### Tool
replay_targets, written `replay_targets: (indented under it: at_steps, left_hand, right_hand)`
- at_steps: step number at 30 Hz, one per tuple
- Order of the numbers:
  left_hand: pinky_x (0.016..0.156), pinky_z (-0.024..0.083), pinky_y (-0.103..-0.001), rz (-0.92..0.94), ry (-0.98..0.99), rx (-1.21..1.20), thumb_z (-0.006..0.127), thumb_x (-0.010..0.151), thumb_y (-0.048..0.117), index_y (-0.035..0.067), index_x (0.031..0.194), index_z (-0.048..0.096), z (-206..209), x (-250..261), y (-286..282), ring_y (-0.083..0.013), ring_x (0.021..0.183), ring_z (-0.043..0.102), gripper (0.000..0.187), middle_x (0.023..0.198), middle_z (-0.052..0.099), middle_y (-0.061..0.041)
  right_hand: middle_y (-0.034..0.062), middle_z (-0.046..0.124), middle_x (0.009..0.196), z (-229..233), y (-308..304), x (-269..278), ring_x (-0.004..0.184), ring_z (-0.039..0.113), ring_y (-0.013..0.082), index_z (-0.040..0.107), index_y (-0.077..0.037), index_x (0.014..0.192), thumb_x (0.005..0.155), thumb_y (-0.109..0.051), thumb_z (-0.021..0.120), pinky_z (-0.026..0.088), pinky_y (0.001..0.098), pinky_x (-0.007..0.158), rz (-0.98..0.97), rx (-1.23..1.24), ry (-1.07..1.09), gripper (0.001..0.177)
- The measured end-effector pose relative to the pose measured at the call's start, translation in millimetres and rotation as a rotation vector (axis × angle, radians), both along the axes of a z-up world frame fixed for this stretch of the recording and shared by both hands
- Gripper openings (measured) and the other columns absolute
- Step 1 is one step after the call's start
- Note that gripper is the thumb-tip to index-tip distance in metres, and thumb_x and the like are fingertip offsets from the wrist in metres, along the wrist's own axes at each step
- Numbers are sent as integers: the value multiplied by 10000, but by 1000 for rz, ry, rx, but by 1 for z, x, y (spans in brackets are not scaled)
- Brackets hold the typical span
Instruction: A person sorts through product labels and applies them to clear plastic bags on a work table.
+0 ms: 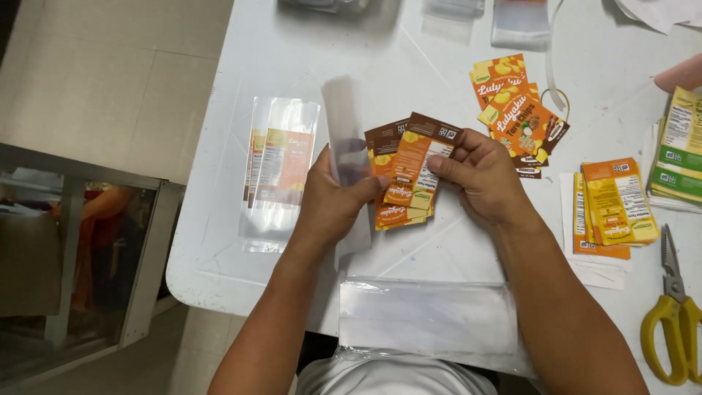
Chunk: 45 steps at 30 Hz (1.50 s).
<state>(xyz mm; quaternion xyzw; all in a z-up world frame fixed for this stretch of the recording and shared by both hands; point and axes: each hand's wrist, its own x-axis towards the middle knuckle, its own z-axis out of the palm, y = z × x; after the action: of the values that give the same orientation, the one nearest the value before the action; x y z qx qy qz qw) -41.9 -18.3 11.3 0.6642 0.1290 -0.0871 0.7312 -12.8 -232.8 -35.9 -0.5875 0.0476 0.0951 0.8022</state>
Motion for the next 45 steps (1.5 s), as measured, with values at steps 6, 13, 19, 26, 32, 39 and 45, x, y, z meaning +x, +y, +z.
replay_targets:
  at_steps: [6, 13, 19, 26, 32, 39, 45]
  left_hand:
    - [837, 599, -439, -46, -33, 39, 847, 707, 75, 30, 1252, 585, -14, -1, -5, -289, 956, 707, 607, 1036, 709, -189]
    - [946, 571, -452, -8, -20, -22, 927, 669, 59, 21, 1246, 541, -7, -8, -16, -288, 1019, 719, 695, 1054, 730, -166]
    - [898, 603, -396, 133, -73, -131, 957, 608, 60, 68, 1182, 582, 2, -12, -7, -188, 936, 717, 687, 1005, 751, -82]
    - [853, 641, -393, 302, -89, -101, 955, 638, 58, 62, 1189, 585, 4, -13, 8, -210, 882, 753, 663, 991, 762, -102]
    - [874, 617, -397, 213, -87, -98, 983, 581, 66, 54, 1192, 608, -5, -16, -11, -205, 911, 730, 718, 997, 750, -106]
    - [879, 616, -421, 212, -32, -97, 923, 692, 85, 40, 1216, 603, -2, -17, -11, -224, 909, 727, 617, 1019, 746, -123]
    - [854, 621, -436, 246, -24, -40, 929, 687, 57, 41, 1206, 566, 4, -14, -11, -264, 890, 752, 634, 1000, 745, -153]
  right_hand:
    - [135, 749, 882, -2, 4, -5, 795, 775, 201, 655, 19, 1057, 813, 49, 818, 669, 324, 736, 21, 55, -1, 295]
    - [181, 761, 909, 12, 12, -11, 806, 786, 252, 654, 36, 1070, 847, 64, 773, 682, 359, 698, 10, 116, 35, 255]
    - [121, 761, 948, -20, -4, 3, 798, 775, 200, 664, -28, 1117, 858, 6, 789, 682, 310, 706, -44, 92, 11, 290]
    - [182, 558, 1234, -20, -6, -1, 1096, 598, 288, 550, 60, 1335, 894, -194, 908, 574, 396, 893, -163, -689, -499, 621]
    - [116, 687, 834, -31, 9, -10, 777, 714, 149, 644, 40, 1154, 784, 9, 883, 634, 258, 748, 28, -168, -220, 442]
    - [113, 701, 840, -37, 5, -5, 750, 733, 147, 640, 19, 1132, 873, -32, 824, 631, 262, 717, 72, -151, -215, 322]
    - [151, 710, 829, -35, 4, -7, 745, 747, 180, 653, 60, 1122, 852, -48, 833, 649, 292, 732, 126, -93, -181, 342]
